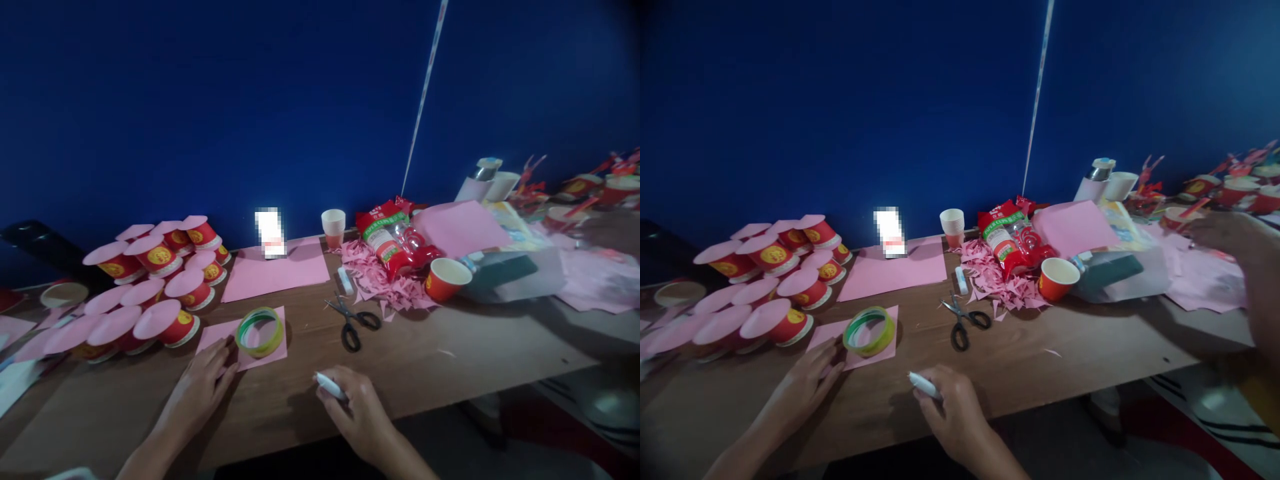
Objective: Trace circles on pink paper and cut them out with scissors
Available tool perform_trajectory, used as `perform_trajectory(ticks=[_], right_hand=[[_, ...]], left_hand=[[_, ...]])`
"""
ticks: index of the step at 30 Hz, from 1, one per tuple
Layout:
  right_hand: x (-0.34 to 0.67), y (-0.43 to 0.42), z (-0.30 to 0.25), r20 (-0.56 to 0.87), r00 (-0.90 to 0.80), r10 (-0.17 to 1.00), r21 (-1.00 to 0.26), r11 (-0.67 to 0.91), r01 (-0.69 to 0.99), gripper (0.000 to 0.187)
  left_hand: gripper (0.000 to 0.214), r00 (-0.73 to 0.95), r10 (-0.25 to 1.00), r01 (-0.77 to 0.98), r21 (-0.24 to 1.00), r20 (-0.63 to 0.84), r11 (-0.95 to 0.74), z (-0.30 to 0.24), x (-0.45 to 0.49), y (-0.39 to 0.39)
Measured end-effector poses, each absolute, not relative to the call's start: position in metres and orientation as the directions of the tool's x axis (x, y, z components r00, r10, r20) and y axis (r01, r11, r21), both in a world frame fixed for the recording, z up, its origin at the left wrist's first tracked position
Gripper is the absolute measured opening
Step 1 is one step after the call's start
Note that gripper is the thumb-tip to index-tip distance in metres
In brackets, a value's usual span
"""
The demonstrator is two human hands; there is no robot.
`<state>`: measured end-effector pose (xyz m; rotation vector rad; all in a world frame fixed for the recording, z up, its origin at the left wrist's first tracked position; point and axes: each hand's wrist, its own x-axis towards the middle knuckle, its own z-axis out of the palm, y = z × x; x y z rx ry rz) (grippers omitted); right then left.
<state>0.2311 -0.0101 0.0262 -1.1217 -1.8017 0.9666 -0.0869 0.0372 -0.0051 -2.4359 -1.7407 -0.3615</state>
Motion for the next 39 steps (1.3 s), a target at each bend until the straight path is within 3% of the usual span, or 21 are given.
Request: perform_trajectory(ticks=[7, 14, 22, 29, 33, 39], right_hand=[[0.232, -0.01, 0.027, 0.202, -0.306, 0.931, -0.896, 0.301, 0.326, 0.012], [0.232, -0.01, 0.027, 0.204, -0.294, 0.934, -0.891, 0.302, 0.338, 0.013], [0.235, -0.009, 0.019, 0.201, -0.238, 0.95, -0.905, 0.273, 0.326, 0.019], [0.236, -0.01, 0.017, 0.152, -0.187, 0.97, -0.915, 0.21, 0.345, 0.022], [0.227, -0.008, 0.028, 0.242, -0.275, 0.93, -0.842, 0.342, 0.417, 0.024], [0.206, 0.002, 0.039, 0.301, -0.435, 0.849, -0.671, 0.512, 0.536, 0.051]], left_hand=[[0.045, 0.248, 0.933, 0.968, -0.021, 0.26, -0.251, 0.003, -0.064, 0.022], [0.045, 0.13, 0.978, 0.991, -0.053, 0.165, -0.123, 0.019, -0.014, -0.002], [0.043, 0.305, 0.933, 0.941, 0.094, 0.192, -0.326, 0.025, 0.007, -0.012], [0.037, 0.565, 0.813, 0.819, 0.026, 0.144, -0.573, 0.023, -0.025, 0.005], [0.041, 0.577, 0.808, 0.81, 0.041, 0.118, -0.585, 0.017, -0.034, 0.008], [0.045, 0.52, 0.846, 0.84, 0.112, 0.118, -0.532, 0.014, -0.017, 0.003]])
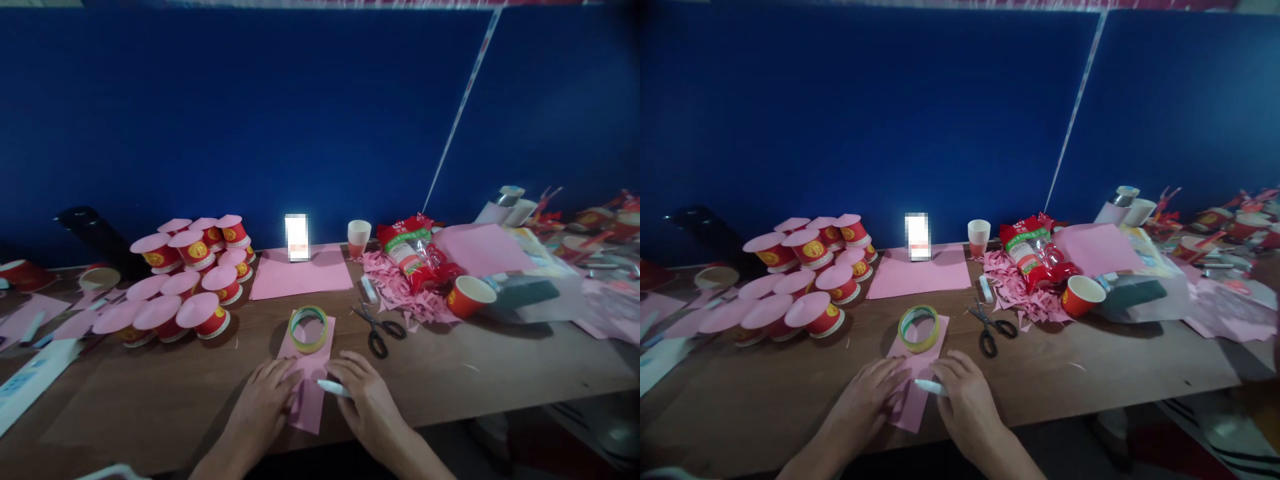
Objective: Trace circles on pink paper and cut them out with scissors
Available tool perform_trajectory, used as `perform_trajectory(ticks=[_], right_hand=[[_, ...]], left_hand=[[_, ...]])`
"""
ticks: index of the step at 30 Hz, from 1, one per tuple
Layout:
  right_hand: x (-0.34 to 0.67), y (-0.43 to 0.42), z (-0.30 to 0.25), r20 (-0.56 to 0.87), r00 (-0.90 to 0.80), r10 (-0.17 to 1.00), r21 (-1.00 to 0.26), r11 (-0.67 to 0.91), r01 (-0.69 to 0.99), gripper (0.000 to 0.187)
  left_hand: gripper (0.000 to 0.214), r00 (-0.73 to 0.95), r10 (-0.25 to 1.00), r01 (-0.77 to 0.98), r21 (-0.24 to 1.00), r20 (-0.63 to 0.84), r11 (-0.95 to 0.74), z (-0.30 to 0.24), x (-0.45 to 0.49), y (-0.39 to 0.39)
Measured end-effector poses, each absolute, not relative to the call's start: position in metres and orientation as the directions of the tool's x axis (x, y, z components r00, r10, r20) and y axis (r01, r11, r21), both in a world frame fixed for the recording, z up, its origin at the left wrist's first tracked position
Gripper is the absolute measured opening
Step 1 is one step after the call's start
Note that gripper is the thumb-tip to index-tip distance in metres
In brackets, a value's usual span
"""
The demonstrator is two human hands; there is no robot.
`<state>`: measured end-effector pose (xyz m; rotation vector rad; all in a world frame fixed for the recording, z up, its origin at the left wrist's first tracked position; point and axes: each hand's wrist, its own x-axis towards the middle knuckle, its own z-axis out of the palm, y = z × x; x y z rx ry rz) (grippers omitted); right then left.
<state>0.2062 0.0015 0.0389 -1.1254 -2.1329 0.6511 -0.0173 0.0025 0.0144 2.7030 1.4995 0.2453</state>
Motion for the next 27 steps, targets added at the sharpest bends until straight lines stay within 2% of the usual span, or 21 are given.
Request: perform_trajectory(ticks=[2, 6, 14, 20, 27], right_hand=[[0.201, 0.005, 0.037, 0.292, -0.475, 0.83, -0.633, 0.54, 0.555, 0.052], [0.199, 0.009, 0.032, 0.25, -0.486, 0.837, -0.597, 0.529, 0.603, 0.048], [0.205, 0.015, 0.03, 0.237, -0.493, 0.837, -0.559, 0.533, 0.635, 0.042], [0.204, 0.019, 0.026, 0.269, -0.482, 0.834, -0.531, 0.546, 0.648, 0.036], [0.203, 0.021, 0.026, 0.254, -0.475, 0.842, -0.546, 0.53, 0.648, 0.037]], left_hand=[[0.048, 0.467, 0.879, 0.869, 0.135, 0.095, -0.476, 0.016, -0.007, -0.001], [0.039, 0.411, 0.905, 0.887, 0.182, 0.11, -0.425, 0.02, 0.008, -0.005], [0.037, 0.439, 0.882, 0.866, 0.179, 0.174, -0.466, 0.013, 0.003, -0.004], [0.026, 0.429, 0.875, 0.857, 0.205, 0.225, -0.473, 0.016, 0.006, -0.003], [0.028, 0.409, 0.894, 0.867, 0.229, 0.182, -0.443, 0.021, 0.009, 0.0]])
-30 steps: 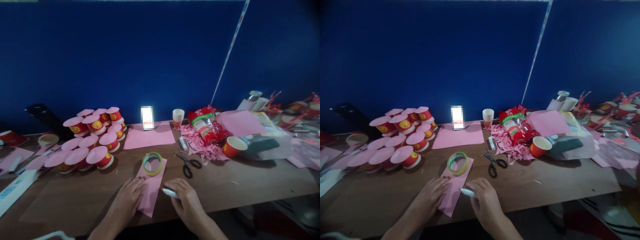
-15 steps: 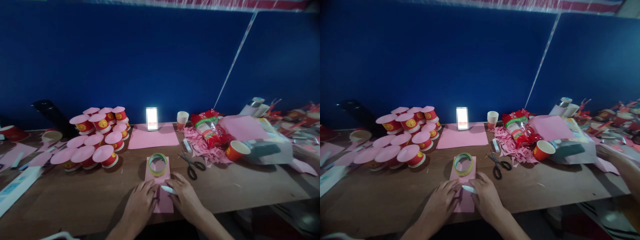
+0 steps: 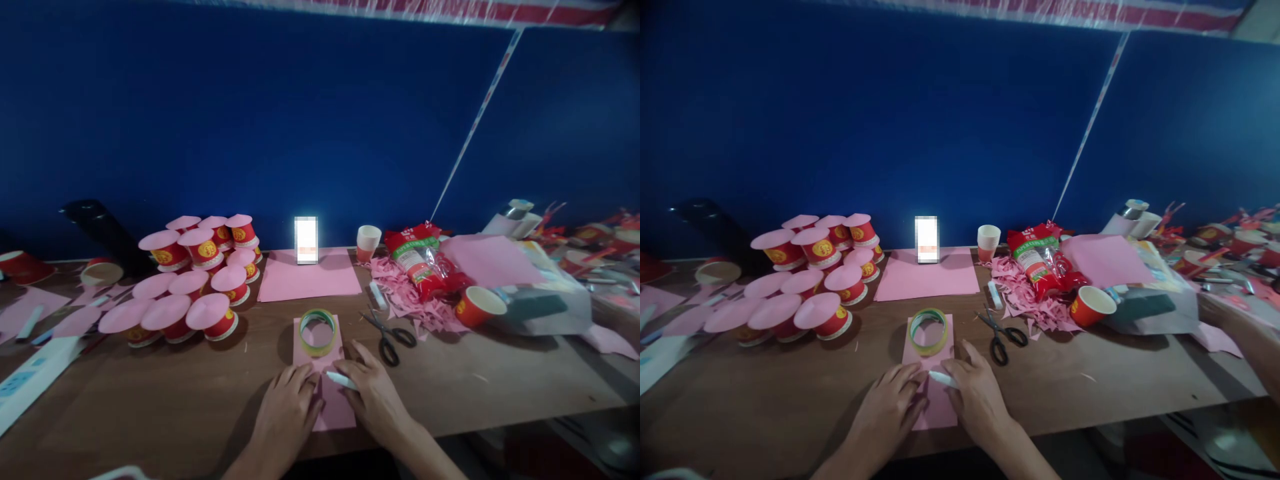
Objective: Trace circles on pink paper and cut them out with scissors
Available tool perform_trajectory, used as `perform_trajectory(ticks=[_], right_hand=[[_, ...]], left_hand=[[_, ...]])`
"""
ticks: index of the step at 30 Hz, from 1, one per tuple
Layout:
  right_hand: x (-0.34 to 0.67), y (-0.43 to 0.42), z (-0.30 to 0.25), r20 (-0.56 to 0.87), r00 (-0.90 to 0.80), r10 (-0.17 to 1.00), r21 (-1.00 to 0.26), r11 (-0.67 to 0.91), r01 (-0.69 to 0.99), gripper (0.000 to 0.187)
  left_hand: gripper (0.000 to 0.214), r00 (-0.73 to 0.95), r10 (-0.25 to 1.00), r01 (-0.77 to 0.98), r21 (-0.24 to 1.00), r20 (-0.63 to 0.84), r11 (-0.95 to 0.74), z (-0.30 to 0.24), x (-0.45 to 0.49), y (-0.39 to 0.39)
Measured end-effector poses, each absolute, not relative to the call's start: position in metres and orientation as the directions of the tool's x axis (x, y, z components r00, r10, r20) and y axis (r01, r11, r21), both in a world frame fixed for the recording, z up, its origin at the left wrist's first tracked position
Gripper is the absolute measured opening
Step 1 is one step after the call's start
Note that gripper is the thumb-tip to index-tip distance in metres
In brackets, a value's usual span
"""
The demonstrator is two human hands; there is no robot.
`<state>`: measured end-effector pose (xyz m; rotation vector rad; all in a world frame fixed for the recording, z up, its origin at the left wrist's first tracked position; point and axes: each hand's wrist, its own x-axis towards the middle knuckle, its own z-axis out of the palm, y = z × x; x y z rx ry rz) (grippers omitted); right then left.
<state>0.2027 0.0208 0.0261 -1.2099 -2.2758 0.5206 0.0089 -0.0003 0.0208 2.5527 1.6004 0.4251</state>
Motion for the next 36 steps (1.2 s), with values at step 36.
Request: perform_trajectory(ticks=[36], right_hand=[[0.166, 0.058, 0.037, 0.277, -0.457, 0.845, -0.502, 0.533, 0.681, 0.022]], left_hand=[[0.023, 0.342, 0.889, 0.872, 0.248, 0.306, -0.421, 0.004, 0.013, -0.002]])
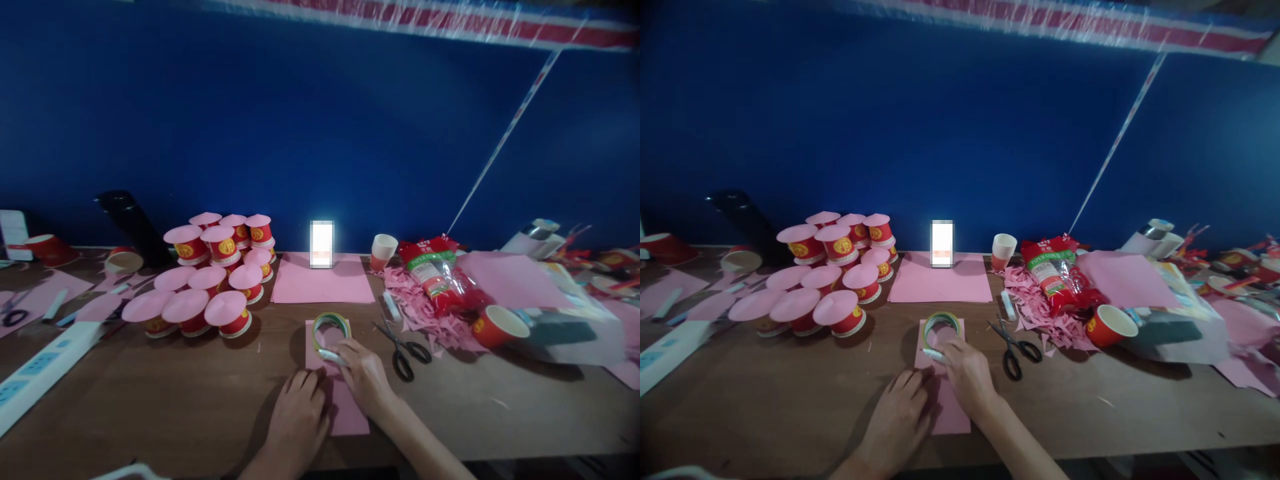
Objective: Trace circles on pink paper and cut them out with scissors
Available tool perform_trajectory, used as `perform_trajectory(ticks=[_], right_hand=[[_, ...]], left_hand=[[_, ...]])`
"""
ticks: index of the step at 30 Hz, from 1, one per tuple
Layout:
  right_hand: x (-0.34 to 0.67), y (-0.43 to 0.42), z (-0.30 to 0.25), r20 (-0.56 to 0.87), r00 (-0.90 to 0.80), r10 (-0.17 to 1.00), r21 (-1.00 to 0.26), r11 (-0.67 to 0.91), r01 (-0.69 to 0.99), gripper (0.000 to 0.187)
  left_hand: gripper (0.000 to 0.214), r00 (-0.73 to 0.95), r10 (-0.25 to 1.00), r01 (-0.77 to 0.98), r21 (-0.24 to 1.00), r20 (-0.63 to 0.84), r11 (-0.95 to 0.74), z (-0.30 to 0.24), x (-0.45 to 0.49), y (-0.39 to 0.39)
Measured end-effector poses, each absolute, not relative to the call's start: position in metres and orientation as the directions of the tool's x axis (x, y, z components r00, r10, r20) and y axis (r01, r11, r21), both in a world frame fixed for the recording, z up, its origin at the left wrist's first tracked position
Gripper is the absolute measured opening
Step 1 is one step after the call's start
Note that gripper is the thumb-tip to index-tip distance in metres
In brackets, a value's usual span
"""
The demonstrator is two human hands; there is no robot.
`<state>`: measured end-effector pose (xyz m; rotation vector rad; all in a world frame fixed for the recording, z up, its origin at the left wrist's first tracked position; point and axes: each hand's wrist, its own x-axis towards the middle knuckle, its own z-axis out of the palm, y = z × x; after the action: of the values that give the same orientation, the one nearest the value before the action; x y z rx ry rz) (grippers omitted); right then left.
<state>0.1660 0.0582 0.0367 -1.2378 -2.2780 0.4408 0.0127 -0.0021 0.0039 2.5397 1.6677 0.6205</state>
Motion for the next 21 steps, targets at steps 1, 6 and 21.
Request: perform_trajectory(ticks=[1, 6, 21], right_hand=[[0.1658, 0.0582, 0.0368, 0.281, -0.457, 0.844, -0.497, 0.536, 0.683, 0.022], [0.1648, 0.0578, 0.0364, 0.286, -0.453, 0.844, -0.502, 0.535, 0.68, 0.023], [0.1703, 0.0563, 0.0338, 0.384, -0.393, 0.836, -0.585, 0.549, 0.598, 0.03]], left_hand=[[0.022, 0.341, 0.888, 0.872, 0.248, 0.307, -0.421, 0.0039, 0.0127, -0.0021], [0.018, 0.342, 0.881, 0.874, 0.233, 0.328, -0.426, 0.0016, 0.0125, -0.0018], [0.026, 0.34, 0.873, 0.888, 0.185, 0.35, -0.42, -0.0009, 0.0126, -0.0027]])
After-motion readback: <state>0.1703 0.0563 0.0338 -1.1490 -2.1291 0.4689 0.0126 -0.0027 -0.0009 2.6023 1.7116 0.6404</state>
